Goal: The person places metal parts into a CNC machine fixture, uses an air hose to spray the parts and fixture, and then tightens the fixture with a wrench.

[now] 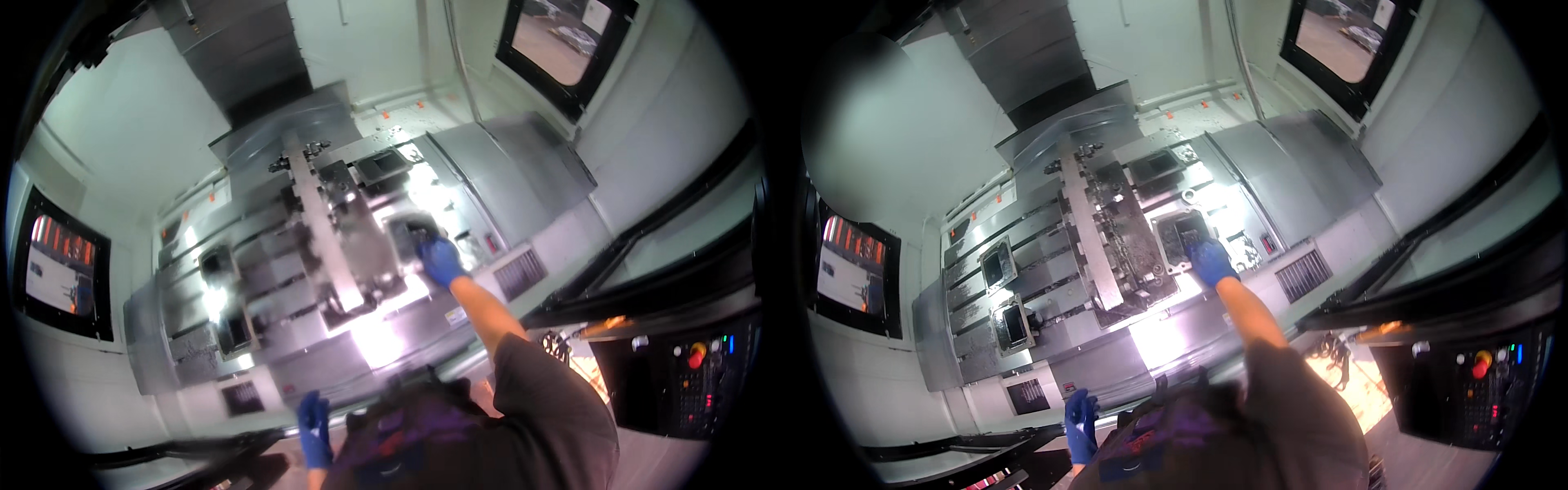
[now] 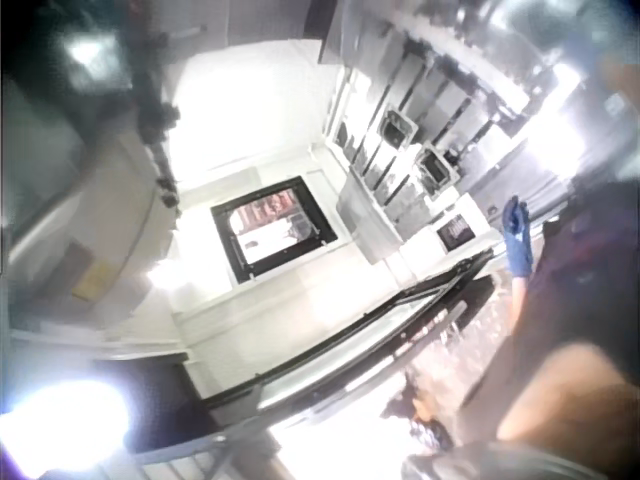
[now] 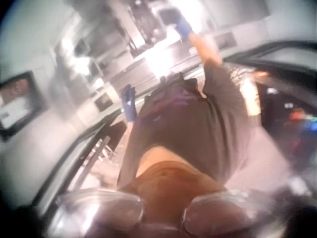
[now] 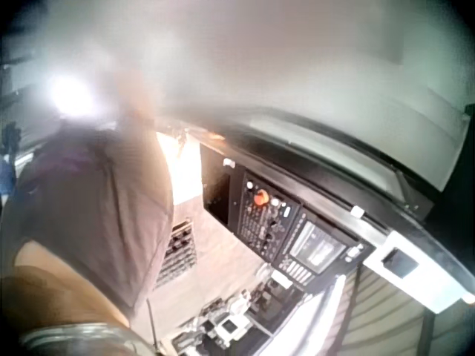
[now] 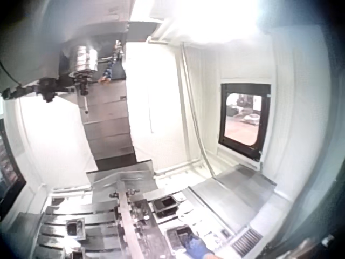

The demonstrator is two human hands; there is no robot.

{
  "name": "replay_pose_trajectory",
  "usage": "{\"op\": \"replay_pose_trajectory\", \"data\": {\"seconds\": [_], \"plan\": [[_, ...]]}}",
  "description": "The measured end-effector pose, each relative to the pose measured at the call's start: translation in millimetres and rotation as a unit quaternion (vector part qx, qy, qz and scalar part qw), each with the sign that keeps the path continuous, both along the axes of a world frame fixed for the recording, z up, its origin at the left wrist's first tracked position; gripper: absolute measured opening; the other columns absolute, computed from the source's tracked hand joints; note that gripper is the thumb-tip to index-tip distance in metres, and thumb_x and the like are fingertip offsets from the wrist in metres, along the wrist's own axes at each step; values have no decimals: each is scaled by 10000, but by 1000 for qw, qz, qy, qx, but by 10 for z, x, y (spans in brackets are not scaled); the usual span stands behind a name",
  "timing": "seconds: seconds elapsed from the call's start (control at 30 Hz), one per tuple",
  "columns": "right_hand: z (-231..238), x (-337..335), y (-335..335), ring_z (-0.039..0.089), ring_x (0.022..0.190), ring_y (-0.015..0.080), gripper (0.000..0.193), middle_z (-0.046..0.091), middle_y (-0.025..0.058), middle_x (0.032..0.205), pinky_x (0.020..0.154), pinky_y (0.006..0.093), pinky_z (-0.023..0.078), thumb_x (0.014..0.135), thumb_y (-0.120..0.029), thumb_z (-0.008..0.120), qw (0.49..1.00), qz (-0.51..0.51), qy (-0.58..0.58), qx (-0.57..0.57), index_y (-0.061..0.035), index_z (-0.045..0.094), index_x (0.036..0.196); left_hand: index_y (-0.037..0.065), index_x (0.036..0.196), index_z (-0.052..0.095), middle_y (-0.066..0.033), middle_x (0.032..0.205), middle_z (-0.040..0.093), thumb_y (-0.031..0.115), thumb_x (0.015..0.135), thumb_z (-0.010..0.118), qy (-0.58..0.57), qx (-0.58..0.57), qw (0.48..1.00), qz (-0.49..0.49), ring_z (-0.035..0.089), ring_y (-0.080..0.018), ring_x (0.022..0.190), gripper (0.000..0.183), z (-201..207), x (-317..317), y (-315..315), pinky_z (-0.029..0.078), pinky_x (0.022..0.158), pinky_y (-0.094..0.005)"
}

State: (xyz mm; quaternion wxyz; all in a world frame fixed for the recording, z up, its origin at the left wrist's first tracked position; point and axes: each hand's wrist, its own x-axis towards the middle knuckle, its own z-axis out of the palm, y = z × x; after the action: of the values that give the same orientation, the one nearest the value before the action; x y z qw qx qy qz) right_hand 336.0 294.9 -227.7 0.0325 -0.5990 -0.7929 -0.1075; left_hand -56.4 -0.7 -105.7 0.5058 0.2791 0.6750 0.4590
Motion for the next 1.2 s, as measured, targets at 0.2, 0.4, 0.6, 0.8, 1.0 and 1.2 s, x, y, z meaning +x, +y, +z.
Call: {"op": "replay_pose_trajectory", "data": {"seconds": [0.2, 0.4, 0.6, 0.8, 1.0, 1.2], "plan": [[1039, 33, -880, 599, 1045, 296, 383, 606, 105, 1213, 955, 392, 448, 842, -142, 579, 938, -27, 346, 6, -88, 594, 1221, 23, 1111, 592, -86, 974, 642, 27, 918, 572, 94, 36, 983, -151, 624, -166, 877, 194, 182, 80, 470, 499, 814, -285], [903, 212, -2748, 607, 1067, 251, 329, 625, 89, 1203, 931, 365, 476, 888, -57, 556, 743, -225, 542, 324, -49, 579, 1215, 32, 715, 631, -70, 672, 641, 285, 945, 508, 129, -2, 950, -286, 590, -132, 594, 364, -139, 118, 5, 457, 551, -271], [182, 1206, -3532, 642, 919, 213, 331, 657, 102, 1066, 673, 290, 507, 865, -166, 619, 556, -436, 572, 417, -56, 581, 1175, 6, 832, 653, -99, 785, 662, 107, 894, 608, 130, 61, 882, -448, 617, -178, 663, 127, -355, 440, -109, 481, 625, -302], [375, 1732, -3321, 652, 775, 280, 431, 672, 160, 831, 677, 386, 500, 854, -268, 676, 644, -592, 452, 175, 41, 556, 1130, 6, 946, 683, -120, 862, 687, 139, 884, 598, 203, 96, 883, -412, 666, -200, 783, 170, 72, 1026, 118, 508, 723, -324], [1168, 1376, -3397, 585, 804, 125, 257, 574, 55, 925, 650, 245, 506, 902, -10, 578, 394, -159, 856, 295, 25, 525, 1151, 13, 973, 680, -70, 811, 678, 150, 910, 607, 83, -32, 927, -365, 630, -129, 661, 168, 202, 1126, -123, 506, 615, -282], [500, 882, -3804, 572, 902, 158, 273, 555, 98, 1040, 746, 272, 503, 947, -94, 516, 803, -163, 557, 131, 15, 488, 1196, 15, 1128, 621, -120, 1070, 648, 219, 910, 581, 54, 132, 905, -400, 614, -203, 981, 301, 546, 1705, -274, 503, 823, -325]]}}
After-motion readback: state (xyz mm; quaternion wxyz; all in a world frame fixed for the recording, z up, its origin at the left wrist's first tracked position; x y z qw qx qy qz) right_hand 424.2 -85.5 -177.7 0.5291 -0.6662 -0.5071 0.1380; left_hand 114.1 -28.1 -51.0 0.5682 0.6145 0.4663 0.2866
